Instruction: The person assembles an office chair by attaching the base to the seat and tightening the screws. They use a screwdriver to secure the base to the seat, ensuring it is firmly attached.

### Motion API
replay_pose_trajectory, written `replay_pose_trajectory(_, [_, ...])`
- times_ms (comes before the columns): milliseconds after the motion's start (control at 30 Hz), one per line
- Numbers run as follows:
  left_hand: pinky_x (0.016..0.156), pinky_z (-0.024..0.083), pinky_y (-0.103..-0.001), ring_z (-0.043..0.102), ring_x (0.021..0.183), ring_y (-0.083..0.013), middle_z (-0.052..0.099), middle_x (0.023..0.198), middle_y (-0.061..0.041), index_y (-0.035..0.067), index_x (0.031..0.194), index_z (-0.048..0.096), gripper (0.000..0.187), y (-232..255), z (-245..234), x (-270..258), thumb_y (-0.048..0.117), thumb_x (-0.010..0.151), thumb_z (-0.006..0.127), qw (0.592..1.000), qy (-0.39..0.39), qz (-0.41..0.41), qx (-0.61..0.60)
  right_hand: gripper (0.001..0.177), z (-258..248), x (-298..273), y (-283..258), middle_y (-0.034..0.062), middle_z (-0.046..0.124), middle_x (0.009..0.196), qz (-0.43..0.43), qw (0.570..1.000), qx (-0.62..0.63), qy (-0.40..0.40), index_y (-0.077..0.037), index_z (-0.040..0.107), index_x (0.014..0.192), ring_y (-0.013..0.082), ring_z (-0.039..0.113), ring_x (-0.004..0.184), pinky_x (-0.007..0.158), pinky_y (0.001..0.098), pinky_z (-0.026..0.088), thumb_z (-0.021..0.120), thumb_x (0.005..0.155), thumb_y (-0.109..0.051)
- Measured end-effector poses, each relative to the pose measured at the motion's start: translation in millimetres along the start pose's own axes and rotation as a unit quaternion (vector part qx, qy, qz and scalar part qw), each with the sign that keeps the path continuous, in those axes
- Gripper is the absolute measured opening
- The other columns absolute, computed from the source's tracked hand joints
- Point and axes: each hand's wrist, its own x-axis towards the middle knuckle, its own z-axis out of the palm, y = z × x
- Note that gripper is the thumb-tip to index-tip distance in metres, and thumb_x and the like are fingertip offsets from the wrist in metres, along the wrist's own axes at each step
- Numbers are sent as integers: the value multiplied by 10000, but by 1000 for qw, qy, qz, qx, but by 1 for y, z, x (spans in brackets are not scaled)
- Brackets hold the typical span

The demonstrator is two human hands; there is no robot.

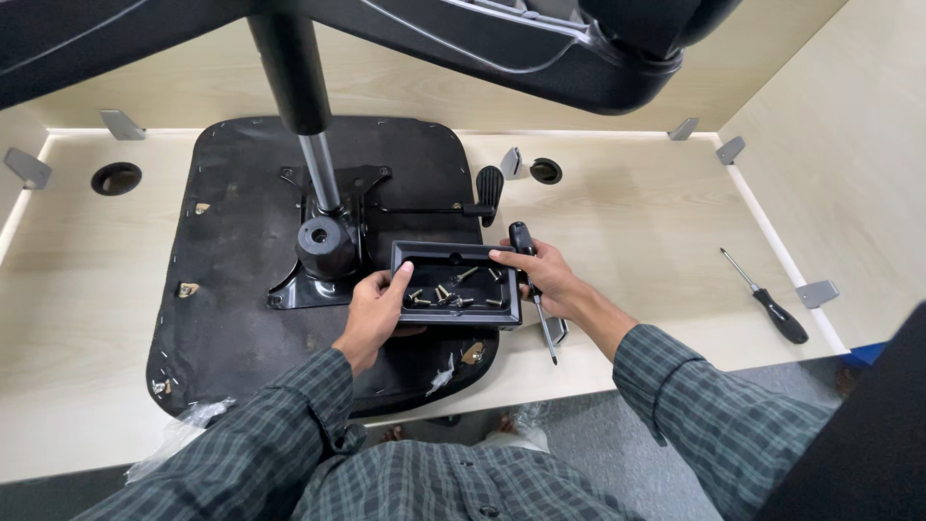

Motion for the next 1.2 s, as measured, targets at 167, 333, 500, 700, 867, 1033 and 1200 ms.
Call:
replay_pose_trajectory(167, [674,649,-337,690,784,-136,676,895,-50,-34,1173,663,495,-5,29,13,415,981,583,999,16,25,11,439,-26,8,-5,-23,644,773,5,1000,2,10,-95,655,1184,41,450,497,422,210,350,830,811,-247])
replay_pose_trajectory(333, [714,528,-313,645,779,-138,712,856,-70,-38,1142,719,495,-1,67,23,420,992,605,990,92,52,98,445,-59,23,-11,-24,608,766,0,1000,-9,-1,-89,646,1194,45,466,501,439,237,376,837,822,-240])
replay_pose_trajectory(500, [743,521,-334,665,792,-161,731,862,-82,8,1181,715,486,5,113,27,435,974,613,981,147,37,120,458,-98,42,-21,-17,595,757,0,1000,-15,-21,-94,635,1190,66,444,491,433,251,373,838,804,-236])
replay_pose_trajectory(700, [817,559,-392,738,895,-246,756,981,-122,36,1258,650,514,21,153,33,399,895,678,957,238,53,157,436,-129,67,-35,-21,625,814,1,998,-47,-42,-97,632,1182,54,559,555,437,250,392,828,816,-232])
replay_pose_trajectory(867, [867,567,-414,753,945,-314,779,998,-169,12,1117,766,402,30,177,41,318,859,729,928,276,75,239,443,-152,85,-39,-14,616,815,14,997,-59,-57,-120,633,1190,68,520,543,424,241,365,836,814,-240])
replay_pose_trajectory(1033, [892,583,-386,771,926,-304,789,978,-166,15,1091,765,404,26,195,51,291,797,778,932,238,50,268,453,-180,101,-41,-3,668,853,18,996,-49,-70,-109,634,1190,66,633,610,441,240,422,833,798,-219])
replay_pose_trajectory(1200, [863,605,-381,781,879,-306,789,937,-179,0,1029,785,373,16,216,63,270,772,798,930,205,44,301,484,-205,115,-37,-3,672,851,6,994,-99,-49,-104,654,1177,69,647,619,439,243,435,863,760,-236])
